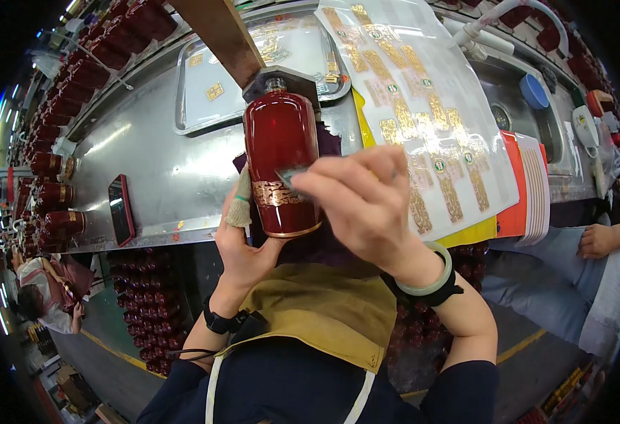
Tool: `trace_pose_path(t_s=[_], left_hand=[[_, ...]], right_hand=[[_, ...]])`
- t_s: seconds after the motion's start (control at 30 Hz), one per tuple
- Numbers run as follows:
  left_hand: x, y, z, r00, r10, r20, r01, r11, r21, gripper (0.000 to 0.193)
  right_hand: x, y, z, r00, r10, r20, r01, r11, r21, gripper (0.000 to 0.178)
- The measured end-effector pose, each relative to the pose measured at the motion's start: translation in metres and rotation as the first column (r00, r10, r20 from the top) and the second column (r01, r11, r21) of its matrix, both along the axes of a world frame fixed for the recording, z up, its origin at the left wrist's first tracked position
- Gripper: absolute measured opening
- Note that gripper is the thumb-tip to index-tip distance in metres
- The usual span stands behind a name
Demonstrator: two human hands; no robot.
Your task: Manually applying decorative and informational labels to liquor bottles on a production line.
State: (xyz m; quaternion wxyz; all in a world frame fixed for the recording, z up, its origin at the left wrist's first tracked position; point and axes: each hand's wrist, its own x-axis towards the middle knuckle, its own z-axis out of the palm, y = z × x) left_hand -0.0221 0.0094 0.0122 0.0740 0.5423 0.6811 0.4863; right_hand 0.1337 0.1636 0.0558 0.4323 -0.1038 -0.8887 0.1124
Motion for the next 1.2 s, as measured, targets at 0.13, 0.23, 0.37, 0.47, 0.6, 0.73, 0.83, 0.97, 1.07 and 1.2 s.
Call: trace_pose_path(t_s=[0.13, 0.23, 0.37, 0.47, 0.6, 0.73, 0.83, 0.97, 1.07, 1.2], left_hand=[[-0.002, -0.004, -0.008, 0.986, -0.027, 0.162, 0.038, 0.997, -0.065, 0.086], [-0.005, -0.004, -0.008, 0.995, -0.053, 0.09, 0.055, 0.998, -0.015, 0.085], [-0.008, -0.002, -0.013, 0.999, -0.053, 0.001, 0.053, 0.998, -0.022, 0.084], [-0.007, -0.007, -0.016, 0.989, -0.051, 0.137, 0.06, 0.996, -0.069, 0.084], [-0.007, -0.002, -0.013, 0.996, -0.049, 0.069, 0.05, 0.999, -0.009, 0.084], [-0.004, 0.0, -0.016, 0.991, -0.002, 0.131, 0.006, 1.0, -0.029, 0.083], [-0.002, 0.001, -0.02, 0.983, 0.035, 0.18, -0.031, 0.999, -0.027, 0.082], [-0.001, 0.0, -0.012, 0.985, 0.064, 0.159, -0.056, 0.997, -0.057, 0.081], [0.002, 0.003, -0.005, 0.994, 0.05, 0.093, -0.049, 0.999, -0.007, 0.079], [0.005, 0.002, 0.01, 0.997, 0.058, -0.053, -0.057, 0.998, 0.01, 0.081]], right_hand=[[0.013, -0.03, 0.003, 0.959, 0.278, 0.059, -0.279, 0.96, 0.01, 0.024], [0.003, 0.003, 0.007, 0.999, -0.006, -0.045, 0.007, 1.0, 0.019, 0.026], [0.014, -0.027, -0.009, 0.982, 0.191, 0.01, -0.191, 0.981, -0.024, 0.025], [0.012, -0.029, 0.007, 0.973, 0.227, 0.041, -0.209, 0.943, -0.26, 0.024], [-0.005, 0.011, -0.007, 0.969, -0.247, -0.026, 0.192, 0.81, -0.554, 0.023], [0.0, 0.004, -0.013, 0.988, -0.137, -0.065, 0.129, 0.985, -0.114, 0.024], [0.021, -0.024, -0.011, 0.967, 0.251, 0.034, -0.248, 0.967, -0.059, 0.028], [0.02, -0.013, 0.006, 1.0, -0.027, -0.011, 0.024, 0.982, -0.185, 0.027], [0.019, -0.009, -0.002, 0.995, -0.099, -0.004, 0.097, 0.979, -0.179, 0.028], [0.026, -0.033, 0.01, 0.991, 0.125, 0.038, -0.114, 0.969, -0.219, 0.034]])
